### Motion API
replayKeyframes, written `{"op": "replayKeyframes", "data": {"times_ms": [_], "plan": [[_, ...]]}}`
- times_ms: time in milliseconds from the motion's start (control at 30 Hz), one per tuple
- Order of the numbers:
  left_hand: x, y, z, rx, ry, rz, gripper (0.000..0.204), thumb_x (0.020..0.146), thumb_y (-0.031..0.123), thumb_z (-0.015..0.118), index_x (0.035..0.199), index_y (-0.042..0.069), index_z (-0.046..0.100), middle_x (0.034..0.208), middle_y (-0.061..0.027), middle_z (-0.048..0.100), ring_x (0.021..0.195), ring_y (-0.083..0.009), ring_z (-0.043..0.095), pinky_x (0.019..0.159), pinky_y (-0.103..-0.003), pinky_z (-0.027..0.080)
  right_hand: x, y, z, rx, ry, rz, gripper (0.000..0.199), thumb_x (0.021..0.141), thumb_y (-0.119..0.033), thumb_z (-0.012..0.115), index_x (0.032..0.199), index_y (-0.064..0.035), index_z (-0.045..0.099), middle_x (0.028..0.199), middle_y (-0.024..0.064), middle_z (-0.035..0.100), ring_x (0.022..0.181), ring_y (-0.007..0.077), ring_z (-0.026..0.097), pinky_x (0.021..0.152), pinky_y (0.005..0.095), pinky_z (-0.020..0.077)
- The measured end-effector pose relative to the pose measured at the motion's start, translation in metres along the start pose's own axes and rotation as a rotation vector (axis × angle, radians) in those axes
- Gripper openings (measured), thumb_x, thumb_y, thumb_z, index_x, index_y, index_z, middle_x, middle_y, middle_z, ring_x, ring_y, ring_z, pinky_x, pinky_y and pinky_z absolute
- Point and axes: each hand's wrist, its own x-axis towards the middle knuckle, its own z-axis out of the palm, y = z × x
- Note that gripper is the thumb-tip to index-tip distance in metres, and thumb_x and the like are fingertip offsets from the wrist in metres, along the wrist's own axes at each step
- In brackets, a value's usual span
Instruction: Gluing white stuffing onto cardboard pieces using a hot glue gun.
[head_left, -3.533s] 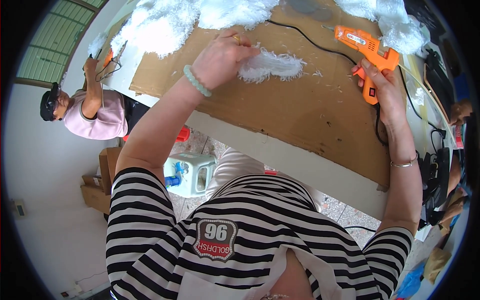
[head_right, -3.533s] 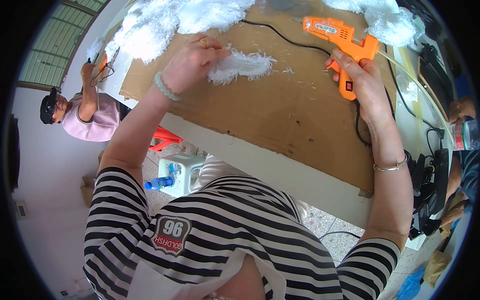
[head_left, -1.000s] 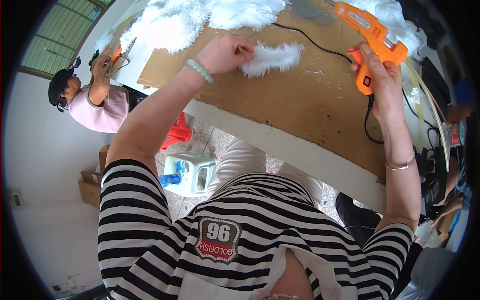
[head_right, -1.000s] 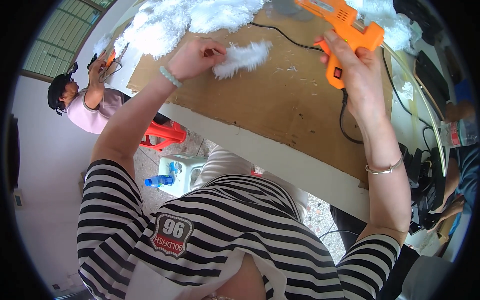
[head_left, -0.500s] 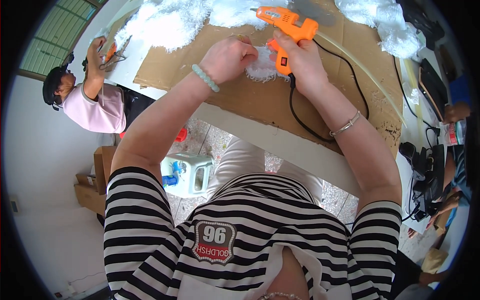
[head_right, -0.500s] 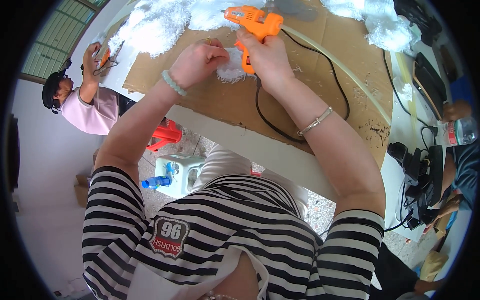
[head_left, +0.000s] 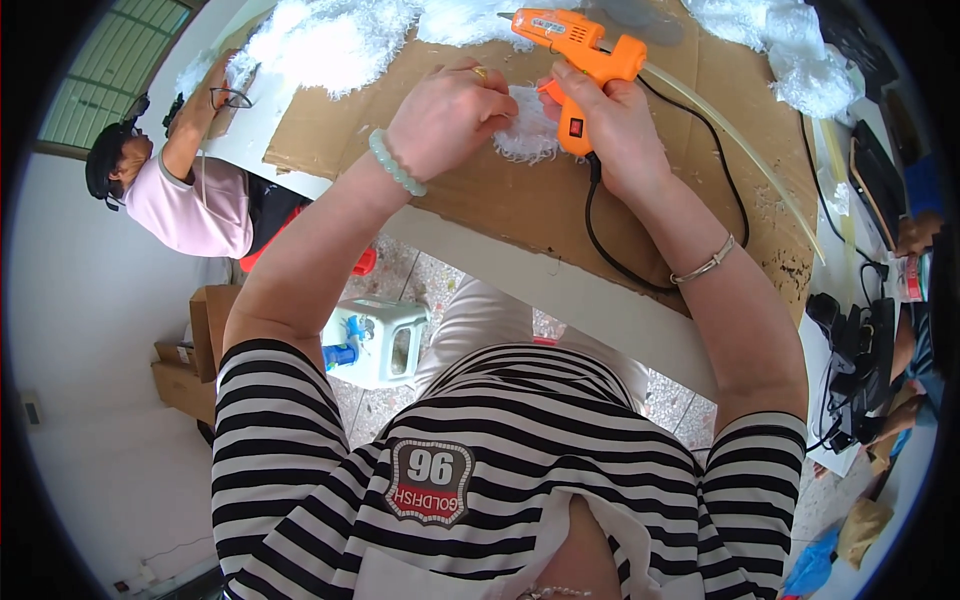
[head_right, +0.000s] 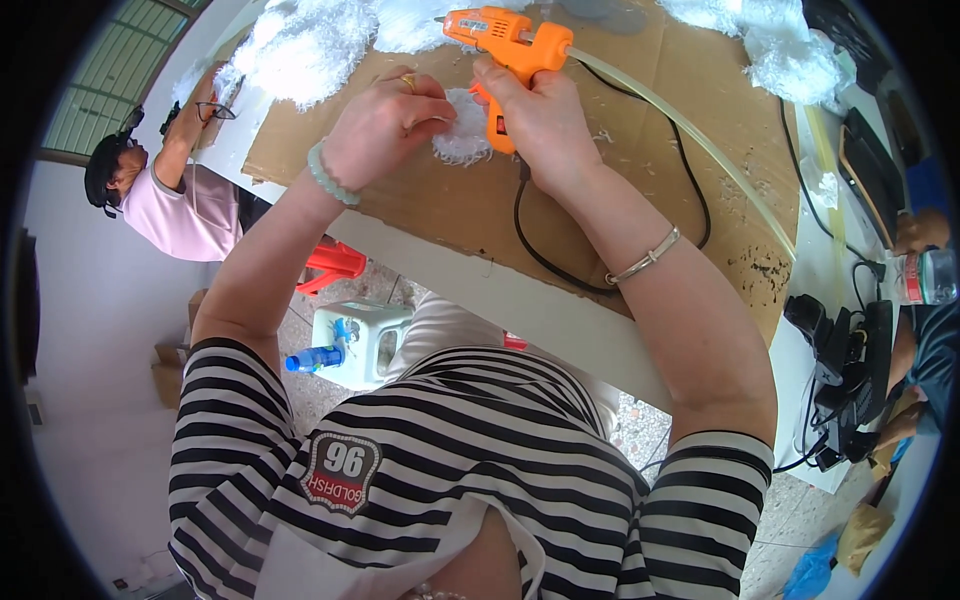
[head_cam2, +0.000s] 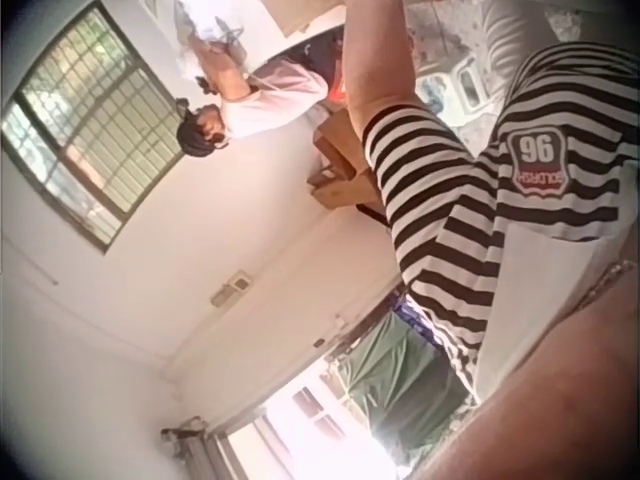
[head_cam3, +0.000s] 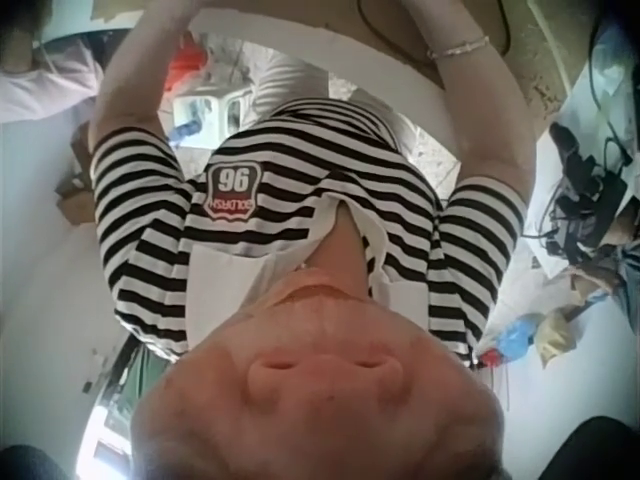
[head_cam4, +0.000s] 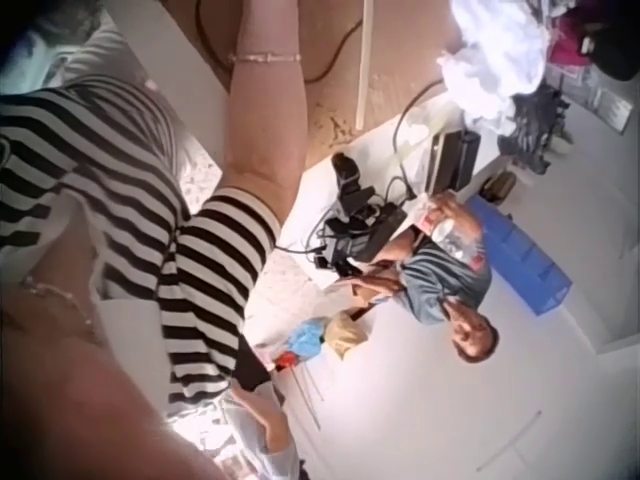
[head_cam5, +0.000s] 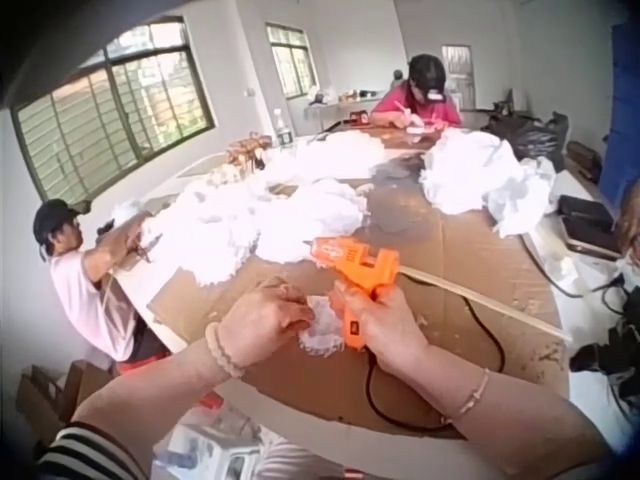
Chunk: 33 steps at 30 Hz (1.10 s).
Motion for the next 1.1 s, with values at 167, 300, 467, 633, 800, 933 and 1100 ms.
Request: {"op": "replayKeyframes", "data": {"times_ms": [167, 300, 467, 633, 800, 933, 1100], "plan": [[0.008, 0.007, -0.003, 0.218, -0.112, 0.034, 0.006, 0.065, 0.009, 0.063, 0.07, 0.01, 0.065, 0.079, 0.0, 0.063, 0.089, -0.0203, 0.057, 0.074, -0.035, 0.047, 0.0, 0.003, 0.0, 0.009, 0.006, -0.025, 0.026, 0.089, -0.027, 0.06, 0.096, -0.0014, 0.061, 0.083, 0.003, 0.062, 0.073, 0.0086, 0.059, 0.062, 0.0235, 0.0478], [0.015, 0.004, -0.002, 0.229, -0.163, 0.087, 0.006, 0.064, 0.005, 0.06, 0.067, 0.009, 0.063, 0.078, -0.0011, 0.061, 0.088, -0.0215, 0.056, 0.078, -0.037, 0.047, 0.0, 0.002, 0.001, -0.006, 0.007, -0.012, 0.026, 0.089, -0.027, 0.06, 0.096, -0.0013, 0.061, 0.083, 0.0031, 0.062, 0.072, 0.008, 0.059, 0.06, 0.0231, 0.047], [0.023, 0.005, -0.001, 0.266, -0.214, 0.109, 0.005, 0.065, 0.003, 0.059, 0.065, 0.008, 0.061, 0.079, -0.003, 0.06, 0.089, -0.0229, 0.056, 0.081, -0.039, 0.047, 0.002, 0.001, 0.0, -0.007, 0.004, -0.033, 0.027, 0.088, -0.028, 0.06, 0.094, -0.0017, 0.062, 0.08, 0.0022, 0.061, 0.071, 0.0072, 0.058, 0.058, 0.0233, 0.0459], [0.02, -0.004, 0.008, 0.229, -0.217, 0.086, 0.005, 0.069, 0.003, 0.058, 0.071, 0.005, 0.063, 0.081, -0.0067, 0.061, 0.086, -0.0267, 0.058, 0.078, -0.038, 0.048, 0.002, 0.001, 0.001, 0.013, 0.025, -0.028, 0.027, 0.088, -0.029, 0.061, 0.094, -0.002, 0.061, 0.08, 0.0019, 0.061, 0.071, 0.0073, 0.058, 0.059, 0.0233, 0.0454], [0.002, -0.021, -0.001, -0.388, -0.18, -0.269, 0.012, 0.078, 0.005, 0.059, 0.087, 0.001, 0.066, 0.085, -0.0104, 0.066, 0.079, -0.0263, 0.063, 0.073, -0.033, 0.05, 0.002, 0.003, 0.001, 0.02, 0.0, -0.045, 0.029, 0.088, -0.029, 0.06, 0.096, -0.0014, 0.061, 0.082, 0.0026, 0.061, 0.075, 0.008, 0.059, 0.062, 0.0229, 0.0461], [-0.001, -0.017, -0.002, -0.502, -0.122, -0.372, 0.013, 0.08, 0.008, 0.061, 0.092, 0.006, 0.068, 0.085, -0.0093, 0.068, 0.076, -0.0229, 0.064, 0.072, -0.03, 0.05, 0.002, 0.0, 0.0, -0.005, -0.011, -0.007, 0.03, 0.089, -0.029, 0.06, 0.099, -0.0003, 0.061, 0.086, 0.0035, 0.061, 0.079, 0.0087, 0.059, 0.066, 0.0232, 0.0465], [0.012, -0.007, -0.001, -0.042, -0.144, -0.034, 0.009, 0.073, 0.009, 0.064, 0.081, 0.01, 0.067, 0.078, -0.004, 0.064, 0.079, -0.0234, 0.061, 0.072, -0.036, 0.049, 0.002, 0.0, 0.001, -0.023, -0.01, -0.001, 0.03, 0.09, -0.028, 0.059, 0.1, -0.0003, 0.061, 0.086, 0.0032, 0.062, 0.079, 0.0086, 0.059, 0.066, 0.0235, 0.0466]]}}
